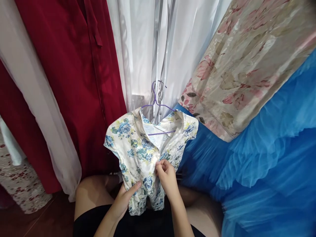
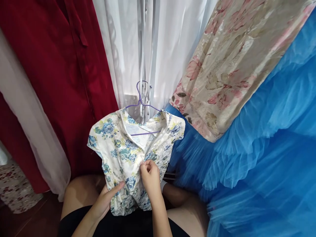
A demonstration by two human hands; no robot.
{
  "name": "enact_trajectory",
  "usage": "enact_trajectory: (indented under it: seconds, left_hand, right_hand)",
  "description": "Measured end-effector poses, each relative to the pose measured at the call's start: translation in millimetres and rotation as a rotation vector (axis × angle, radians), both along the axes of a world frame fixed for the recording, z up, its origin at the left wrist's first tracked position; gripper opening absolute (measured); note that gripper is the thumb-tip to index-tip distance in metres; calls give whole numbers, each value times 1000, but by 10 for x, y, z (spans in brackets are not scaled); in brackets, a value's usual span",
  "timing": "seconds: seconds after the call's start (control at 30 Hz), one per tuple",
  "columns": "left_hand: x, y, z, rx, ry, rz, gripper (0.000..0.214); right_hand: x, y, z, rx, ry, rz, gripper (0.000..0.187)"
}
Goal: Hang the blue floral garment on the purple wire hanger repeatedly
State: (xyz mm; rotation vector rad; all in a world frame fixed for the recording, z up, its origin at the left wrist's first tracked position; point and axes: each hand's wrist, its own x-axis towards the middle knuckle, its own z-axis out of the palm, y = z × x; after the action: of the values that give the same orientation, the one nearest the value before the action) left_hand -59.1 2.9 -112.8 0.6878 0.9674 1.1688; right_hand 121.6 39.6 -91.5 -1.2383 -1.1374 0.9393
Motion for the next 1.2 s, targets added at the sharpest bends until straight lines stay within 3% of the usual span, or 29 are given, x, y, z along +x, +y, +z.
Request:
enact_trajectory:
  seconds: [0.13, 0.27, 0.3, 0.37, 0.47, 0.53, 0.67, 0.73, 0.8, 0.9, 1.03, 1.1, 1.2]
  left_hand:
    - [-70, 82, -96, 133, 232, 118, 71]
    - [-4, 131, -224, 543, 601, 597, 68]
    - [52, 127, -230, 673, 691, 662, 64]
    - [198, 114, -187, 931, 853, 583, 53]
    - [427, 141, -13, 1182, 955, 251, 41]
    - [530, 199, 124, 1223, 945, 142, 30]
    - [575, 319, 309, 1191, 894, 65, 14]
    - [556, 343, 338, 1177, 865, 17, 16]
    - [546, 338, 335, 1187, 837, -9, 18]
    - [574, 309, 315, 1225, 805, 4, 23]
    - [629, 382, 443, 1299, 809, 110, 19]
    - [633, 529, 636, 1284, 819, 258, 12]
    - [628, 887, 1073, 1265, 822, 479, 11]
  right_hand:
    - [50, -91, 2, -21, 30, 3, 23]
    - [126, -282, 21, -72, 50, 18, 18]
    - [137, -327, 33, -76, 52, 25, 18]
    - [146, -403, 72, -71, 57, 51, 18]
    - [143, -487, 160, -52, 48, 104, 20]
    - [155, -532, 218, -35, 31, 116, 22]
    - [272, -602, 242, 43, 7, 148, 20]
    - [348, -610, 191, 72, -7, 153, 15]
    - [389, -585, 117, 84, -62, 119, 24]
    - [347, -507, 21, 109, -98, 100, 12]
    - [230, -452, -1, 135, 21, 139, 20]
    - [220, -480, 9, 134, -12, 125, 22]
    - [276, -568, -2, 120, -86, 133, 26]
